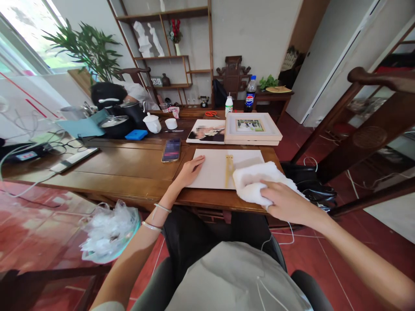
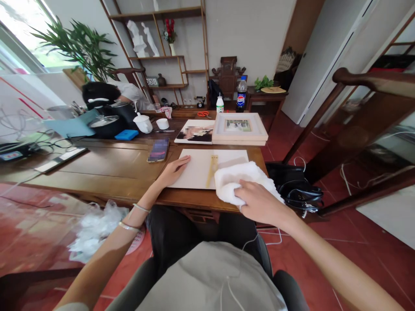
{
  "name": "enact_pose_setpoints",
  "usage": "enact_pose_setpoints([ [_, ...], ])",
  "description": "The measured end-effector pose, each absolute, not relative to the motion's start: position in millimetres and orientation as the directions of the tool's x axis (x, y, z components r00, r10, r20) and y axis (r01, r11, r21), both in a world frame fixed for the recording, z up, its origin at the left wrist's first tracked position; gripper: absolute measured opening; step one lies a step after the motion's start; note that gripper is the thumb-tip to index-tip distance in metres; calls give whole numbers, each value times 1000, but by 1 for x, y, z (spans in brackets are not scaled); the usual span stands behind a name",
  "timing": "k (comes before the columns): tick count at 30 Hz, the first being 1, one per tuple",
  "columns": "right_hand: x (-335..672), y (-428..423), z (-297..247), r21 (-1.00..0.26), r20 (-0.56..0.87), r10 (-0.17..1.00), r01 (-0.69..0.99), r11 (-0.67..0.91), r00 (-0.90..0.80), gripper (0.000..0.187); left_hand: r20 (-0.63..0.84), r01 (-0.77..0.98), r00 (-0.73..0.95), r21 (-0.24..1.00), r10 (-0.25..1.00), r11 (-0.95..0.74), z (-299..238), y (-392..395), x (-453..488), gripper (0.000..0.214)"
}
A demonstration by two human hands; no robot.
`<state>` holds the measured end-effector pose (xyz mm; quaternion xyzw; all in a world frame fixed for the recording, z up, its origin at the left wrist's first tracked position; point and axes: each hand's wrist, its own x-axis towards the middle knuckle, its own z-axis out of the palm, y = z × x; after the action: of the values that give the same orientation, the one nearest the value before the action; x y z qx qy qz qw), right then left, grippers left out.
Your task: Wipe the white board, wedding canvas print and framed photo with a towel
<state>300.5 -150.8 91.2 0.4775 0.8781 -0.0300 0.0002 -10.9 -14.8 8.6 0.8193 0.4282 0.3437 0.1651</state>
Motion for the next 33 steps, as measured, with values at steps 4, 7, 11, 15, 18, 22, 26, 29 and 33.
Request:
enact_pose_setpoints([
  [4,305,-115,84,-54,30,890,888,456,-455,10,423,586,398,565,814,-581,8,-14,-11,39],
  [7,306,-63,78,-31,62,921,922,387,-385,13,425,584,403,562,810,-586,9,-14,-11,39],
  [11,302,-15,77,-32,76,931,933,359,-356,19,426,574,404,571,809,-587,9,-15,-12,39],
  [15,300,-20,77,-23,75,925,927,375,-372,18,429,577,401,568,809,-587,9,-15,-12,40],
  [18,300,-59,79,-14,53,886,887,461,-460,13,428,578,406,565,808,-590,9,-15,-11,40],
  [22,300,-124,92,-49,0,812,811,583,-583,11,423,587,406,559,810,-586,9,-15,-11,40],
  [26,302,-136,98,-176,-45,832,824,538,-553,8,415,595,408,554,813,-582,9,-15,-11,41],
  [29,305,-99,91,-249,-28,890,865,435,-456,13,424,592,412,549,807,-590,7,-14,-11,40],
  [33,304,-36,84,-310,3,926,880,359,-377,15,431,587,414,547,802,-597,5,-12,-11,39],
])
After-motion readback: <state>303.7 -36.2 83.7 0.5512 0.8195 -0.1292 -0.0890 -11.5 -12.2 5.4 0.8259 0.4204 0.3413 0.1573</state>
